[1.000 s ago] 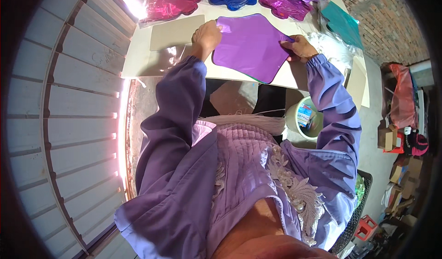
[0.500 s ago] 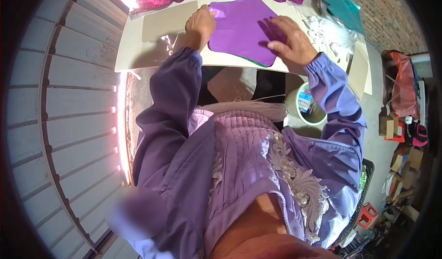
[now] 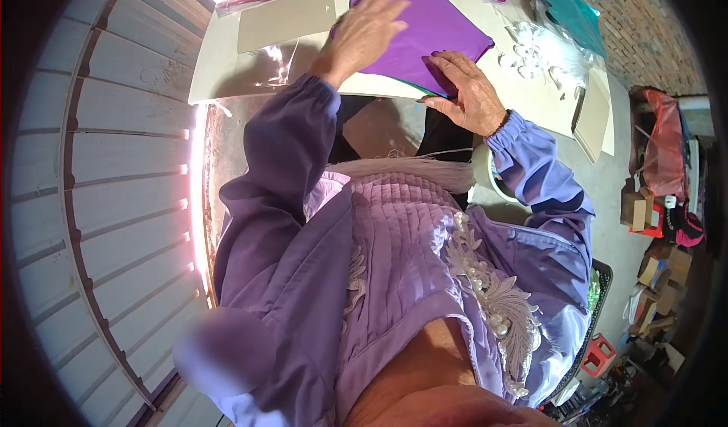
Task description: Folding colorful plastic sheets and placing them onto cardboard backings.
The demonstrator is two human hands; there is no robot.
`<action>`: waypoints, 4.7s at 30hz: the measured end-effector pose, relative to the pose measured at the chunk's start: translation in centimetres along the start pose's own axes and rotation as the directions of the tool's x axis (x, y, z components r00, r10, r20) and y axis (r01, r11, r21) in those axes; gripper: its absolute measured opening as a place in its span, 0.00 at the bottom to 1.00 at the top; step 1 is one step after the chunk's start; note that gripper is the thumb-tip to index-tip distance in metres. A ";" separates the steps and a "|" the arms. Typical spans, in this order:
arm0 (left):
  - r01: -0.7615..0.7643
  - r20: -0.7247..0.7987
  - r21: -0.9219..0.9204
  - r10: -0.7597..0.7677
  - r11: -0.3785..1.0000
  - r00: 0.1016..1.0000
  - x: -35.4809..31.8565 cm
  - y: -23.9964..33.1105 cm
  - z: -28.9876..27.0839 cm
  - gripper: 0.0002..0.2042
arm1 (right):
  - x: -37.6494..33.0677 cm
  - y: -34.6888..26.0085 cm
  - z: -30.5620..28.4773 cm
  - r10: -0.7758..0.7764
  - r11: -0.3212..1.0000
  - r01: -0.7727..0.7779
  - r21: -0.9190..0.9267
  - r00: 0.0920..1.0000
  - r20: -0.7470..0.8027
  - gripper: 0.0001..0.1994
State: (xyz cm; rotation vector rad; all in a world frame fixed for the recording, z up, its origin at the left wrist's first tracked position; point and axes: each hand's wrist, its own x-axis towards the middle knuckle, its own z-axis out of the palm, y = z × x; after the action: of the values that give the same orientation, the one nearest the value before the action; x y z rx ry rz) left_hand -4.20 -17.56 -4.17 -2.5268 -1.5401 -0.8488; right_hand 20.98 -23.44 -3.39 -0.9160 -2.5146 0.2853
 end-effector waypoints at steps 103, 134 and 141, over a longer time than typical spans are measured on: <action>0.333 0.378 0.127 -0.356 0.934 0.855 0.5 -8.2 -6.0 0.18 | 3.8 1.5 -1.6 0.114 0.967 -0.156 -0.199 0.971 -0.210 0.34; 0.570 0.304 -0.080 -0.525 0.818 0.795 1.8 -8.3 -5.7 0.14 | 6.4 5.4 -2.1 0.359 0.933 -0.357 0.032 0.932 -0.060 0.37; 0.567 0.331 -0.041 -0.524 0.823 0.785 2.3 -8.9 -5.3 0.13 | 7.4 5.2 -2.0 0.378 0.924 -0.376 0.074 0.926 -0.011 0.37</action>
State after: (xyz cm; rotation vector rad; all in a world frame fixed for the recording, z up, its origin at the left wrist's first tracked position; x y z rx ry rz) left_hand -13.09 -12.97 -0.54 -2.4049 -2.4807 -0.6313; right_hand 19.84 -14.61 -0.88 -1.3642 -2.2737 0.4757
